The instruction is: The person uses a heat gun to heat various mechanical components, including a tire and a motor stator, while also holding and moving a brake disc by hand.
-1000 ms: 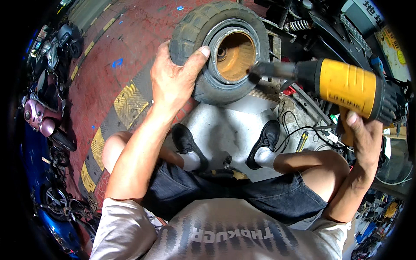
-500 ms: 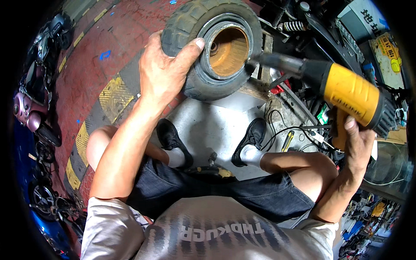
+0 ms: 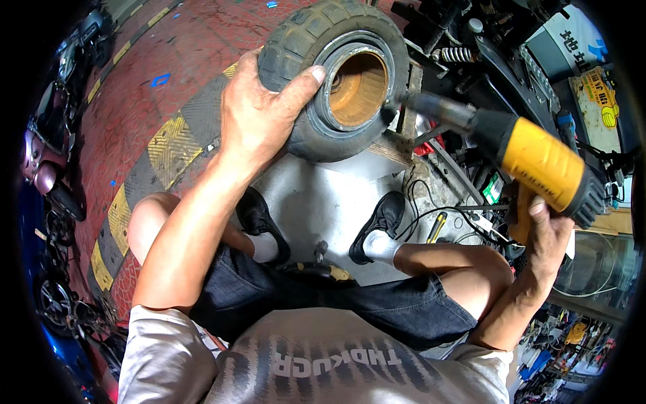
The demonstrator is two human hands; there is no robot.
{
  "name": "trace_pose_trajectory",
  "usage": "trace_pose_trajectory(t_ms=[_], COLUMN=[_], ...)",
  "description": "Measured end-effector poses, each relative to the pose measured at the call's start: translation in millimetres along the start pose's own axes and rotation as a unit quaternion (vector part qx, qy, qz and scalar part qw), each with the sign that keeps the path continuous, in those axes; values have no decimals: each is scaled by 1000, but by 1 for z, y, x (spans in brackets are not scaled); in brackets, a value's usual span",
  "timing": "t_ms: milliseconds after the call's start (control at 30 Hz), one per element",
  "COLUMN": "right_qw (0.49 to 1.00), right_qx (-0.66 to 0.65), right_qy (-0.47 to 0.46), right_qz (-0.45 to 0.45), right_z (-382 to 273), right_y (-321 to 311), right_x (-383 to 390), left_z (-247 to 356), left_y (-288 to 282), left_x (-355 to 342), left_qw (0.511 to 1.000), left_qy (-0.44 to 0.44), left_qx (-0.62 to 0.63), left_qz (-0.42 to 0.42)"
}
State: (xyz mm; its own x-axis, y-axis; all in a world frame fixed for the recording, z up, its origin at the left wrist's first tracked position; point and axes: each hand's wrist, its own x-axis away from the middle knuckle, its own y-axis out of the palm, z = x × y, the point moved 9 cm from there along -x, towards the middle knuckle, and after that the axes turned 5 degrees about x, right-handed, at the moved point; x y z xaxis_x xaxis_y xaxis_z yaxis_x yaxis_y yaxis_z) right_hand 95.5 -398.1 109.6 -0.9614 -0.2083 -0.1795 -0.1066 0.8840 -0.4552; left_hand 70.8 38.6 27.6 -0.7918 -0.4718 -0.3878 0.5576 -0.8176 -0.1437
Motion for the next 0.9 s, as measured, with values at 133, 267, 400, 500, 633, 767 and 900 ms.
trace_pose_trajectory(t_ms=[133,267,400,500,633,767,900], right_qw=[998,994,994,998,999,989,993], right_qx=[-43,-92,-53,-21,-3,-94,-64], right_qy=[-15,-51,-67,-29,8,-92,-96], right_qz=[-36,-2,61,43,-34,-61,22], right_z=[-6,-18,-22,-14,-2,-15,-30], right_y=[28,34,6,5,24,41,34], right_x=[16,13,-1,-1,14,23,8], left_z=[7,10,11,11,5,11,15], left_y=[-1,2,-1,-1,0,2,-1], left_x=[0,2,1,2,0,1,3], left_qw=[1000,1000,1000,1000,1000,999,999], left_qy=[-11,-13,-9,-2,0,-14,-1], left_qx=[-28,-11,-30,-26,-23,-39,-47], left_qz=[6,6,1,1,-1,-3,-3])
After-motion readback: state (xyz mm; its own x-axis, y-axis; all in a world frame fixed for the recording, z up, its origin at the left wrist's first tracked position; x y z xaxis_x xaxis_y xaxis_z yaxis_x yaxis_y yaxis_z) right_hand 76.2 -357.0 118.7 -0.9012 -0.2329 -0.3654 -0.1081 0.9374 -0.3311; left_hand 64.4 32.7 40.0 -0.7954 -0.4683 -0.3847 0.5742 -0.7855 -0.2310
